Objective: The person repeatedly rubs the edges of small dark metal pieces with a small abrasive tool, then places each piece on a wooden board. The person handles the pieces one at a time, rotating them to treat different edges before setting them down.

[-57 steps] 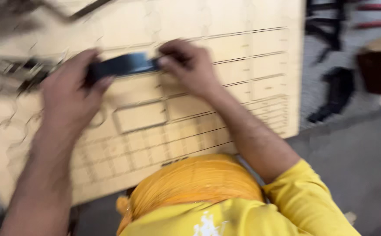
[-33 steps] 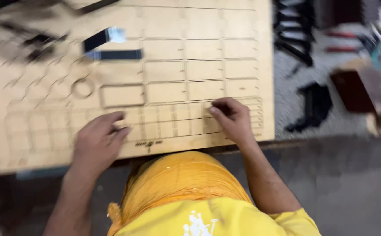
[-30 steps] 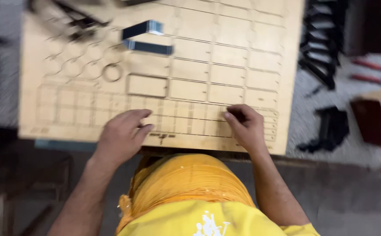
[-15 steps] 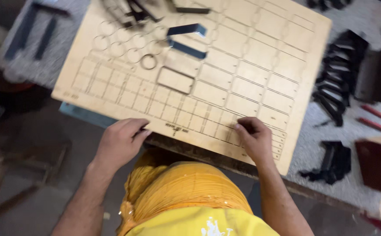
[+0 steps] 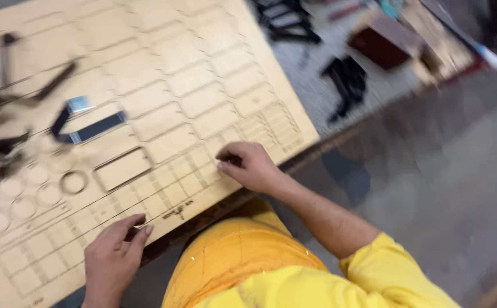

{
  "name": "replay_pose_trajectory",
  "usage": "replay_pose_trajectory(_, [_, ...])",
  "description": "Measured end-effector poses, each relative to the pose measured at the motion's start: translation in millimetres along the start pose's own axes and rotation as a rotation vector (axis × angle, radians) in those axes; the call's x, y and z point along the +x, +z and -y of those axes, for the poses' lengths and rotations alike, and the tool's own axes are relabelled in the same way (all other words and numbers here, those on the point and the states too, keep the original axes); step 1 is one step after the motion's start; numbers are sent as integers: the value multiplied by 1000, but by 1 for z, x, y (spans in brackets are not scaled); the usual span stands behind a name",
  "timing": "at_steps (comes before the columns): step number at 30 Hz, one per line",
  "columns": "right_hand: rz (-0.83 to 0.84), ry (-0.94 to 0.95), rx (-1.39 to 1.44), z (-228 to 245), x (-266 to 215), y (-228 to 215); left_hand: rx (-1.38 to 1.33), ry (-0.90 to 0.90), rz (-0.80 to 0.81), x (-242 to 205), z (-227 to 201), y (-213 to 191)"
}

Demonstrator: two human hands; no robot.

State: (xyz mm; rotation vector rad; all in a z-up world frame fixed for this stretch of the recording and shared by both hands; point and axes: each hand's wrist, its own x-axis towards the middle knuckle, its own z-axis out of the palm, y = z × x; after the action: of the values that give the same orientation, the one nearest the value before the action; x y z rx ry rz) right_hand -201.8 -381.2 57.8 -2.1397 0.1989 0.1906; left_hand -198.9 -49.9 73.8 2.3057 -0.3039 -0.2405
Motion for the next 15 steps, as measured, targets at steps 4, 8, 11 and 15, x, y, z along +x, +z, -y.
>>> replay_pose_trajectory(4, [-63,-7,-41,-10,-5,-52,-35,48,39,29,-15,19])
replay_pose_trajectory(8, [-172,15,-68,-39,-4,-113,-77,31,89,53,-46,55])
replay_pose_trajectory(11, [-210,-20,-84,-69,-11,-163,-13,73,121,79,-86,96])
replay_pose_trajectory(15, [-382,-95,-141,-119,-9,-251,-59,134,203,118,-146,156])
